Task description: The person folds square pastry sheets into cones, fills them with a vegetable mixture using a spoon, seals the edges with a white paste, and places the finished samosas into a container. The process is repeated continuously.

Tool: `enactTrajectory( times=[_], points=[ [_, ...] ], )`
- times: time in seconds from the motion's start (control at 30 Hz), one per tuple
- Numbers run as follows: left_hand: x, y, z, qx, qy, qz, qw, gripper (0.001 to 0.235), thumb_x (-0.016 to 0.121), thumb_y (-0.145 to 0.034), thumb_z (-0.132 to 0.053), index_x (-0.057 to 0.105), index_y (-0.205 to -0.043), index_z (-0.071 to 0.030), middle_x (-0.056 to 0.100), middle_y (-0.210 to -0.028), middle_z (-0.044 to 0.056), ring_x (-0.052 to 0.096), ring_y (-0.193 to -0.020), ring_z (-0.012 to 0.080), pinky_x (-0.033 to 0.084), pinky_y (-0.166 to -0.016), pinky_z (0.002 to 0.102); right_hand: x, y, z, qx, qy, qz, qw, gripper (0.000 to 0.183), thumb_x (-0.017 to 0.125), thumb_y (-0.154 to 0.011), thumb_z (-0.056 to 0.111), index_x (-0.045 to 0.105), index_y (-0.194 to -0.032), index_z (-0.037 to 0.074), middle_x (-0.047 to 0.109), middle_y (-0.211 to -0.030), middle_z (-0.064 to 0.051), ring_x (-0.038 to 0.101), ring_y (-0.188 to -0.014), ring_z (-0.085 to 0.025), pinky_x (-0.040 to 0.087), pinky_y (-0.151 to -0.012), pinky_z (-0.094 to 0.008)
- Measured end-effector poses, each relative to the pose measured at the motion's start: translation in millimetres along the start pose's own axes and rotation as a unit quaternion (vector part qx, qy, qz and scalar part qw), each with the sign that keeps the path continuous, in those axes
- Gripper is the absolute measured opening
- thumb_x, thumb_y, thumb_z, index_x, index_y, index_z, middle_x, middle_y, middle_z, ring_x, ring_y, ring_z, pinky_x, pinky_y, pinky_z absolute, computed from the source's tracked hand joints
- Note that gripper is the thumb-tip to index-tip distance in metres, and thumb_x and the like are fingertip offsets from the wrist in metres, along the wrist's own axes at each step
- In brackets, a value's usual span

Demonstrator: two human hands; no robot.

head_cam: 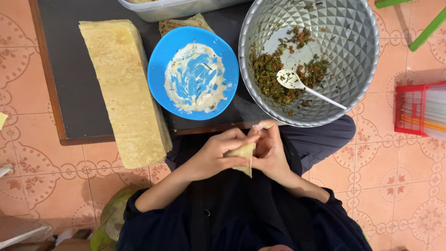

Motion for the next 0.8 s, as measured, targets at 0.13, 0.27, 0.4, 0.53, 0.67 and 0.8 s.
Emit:
enactTrajectory(
  times=[0.13,0.27,0.4,0.53,0.67,0.8],
  points=[
    [-4.0,1.3,0.8,0.038,0.054,-0.125,0.99,0.036,0.077,-0.09,-0.007,0.07,-0.125,-0.001,0.062,-0.111,0.006,0.064,-0.1,0.0143,0.053,-0.089,0.026,-4.5,-5.5,0.5,0.021,-0.085,0.024,0.996,0.064,0.076,-0.092,-0.016,0.046,-0.143,0.008,0.058,-0.102,-0.009,0.061,-0.102,-0.018,0.054,-0.086,-0.03],
    [-3.8,4.7,12.7,0.044,0.117,-0.26,0.957,0.019,0.072,-0.094,-0.001,0.069,-0.113,0.002,0.063,-0.112,0.006,0.065,-0.098,0.0122,0.054,-0.087,0.025,-5.9,-3.6,7.9,-0.044,0.018,0.002,0.999,0.064,0.071,-0.087,-0.012,0.042,-0.14,0.009,0.066,-0.114,-0.016,0.07,-0.105,-0.024,0.065,-0.087,-0.04],
    [10.4,1.3,29.5,0.063,0.318,-0.319,0.891,0.01,0.068,-0.097,0.002,0.066,-0.106,0.002,0.067,-0.111,0.009,0.067,-0.101,0.0139,0.057,-0.091,0.028,-7.9,-0.3,13.4,-0.11,0.084,-0.068,0.988,0.055,0.07,-0.094,-0.014,0.043,-0.138,0.005,0.07,-0.113,-0.024,0.073,-0.105,-0.03,0.063,-0.092,-0.042],
    [12.1,1.5,38.4,0.096,0.294,-0.385,0.87,0.007,0.067,-0.098,0.005,0.066,-0.104,0.003,0.07,-0.106,0.011,0.07,-0.099,0.0154,0.058,-0.09,0.031,-7.1,-6.8,10.1,-0.078,0.011,-0.05,0.996,0.063,0.069,-0.087,-0.013,0.042,-0.141,0.005,0.07,-0.111,-0.022,0.073,-0.101,-0.028,0.064,-0.088,-0.04],
    [13.0,-0.2,51.7,0.083,0.371,-0.382,0.842,0.009,0.067,-0.096,0.005,0.066,-0.104,0.002,0.07,-0.103,0.011,0.07,-0.097,0.016,0.058,-0.088,0.032,-6.5,-13.5,9.1,-0.086,0.026,-0.059,0.994,0.054,0.071,-0.092,-0.015,0.047,-0.137,0.003,0.071,-0.106,-0.022,0.073,-0.096,-0.028,0.064,-0.085,-0.041],
    [9.3,0.2,55.2,0.101,0.4,-0.365,0.834,0.007,0.069,-0.098,0.004,0.065,-0.104,0.002,0.07,-0.103,0.01,0.069,-0.099,0.0157,0.058,-0.091,0.031,-4.2,-23.2,7.8,-0.043,-0.018,-0.051,0.998,0.052,0.068,-0.09,-0.013,0.048,-0.135,0.004,0.071,-0.105,-0.02,0.074,-0.096,-0.027,0.066,-0.079,-0.041]
  ],
)
Point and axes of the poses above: each hand's wrist, its own y-axis away from the middle knuckle, its own x-axis out of the palm, z = x × y, the point moved 5 cm from there along -y, towards the middle knuckle
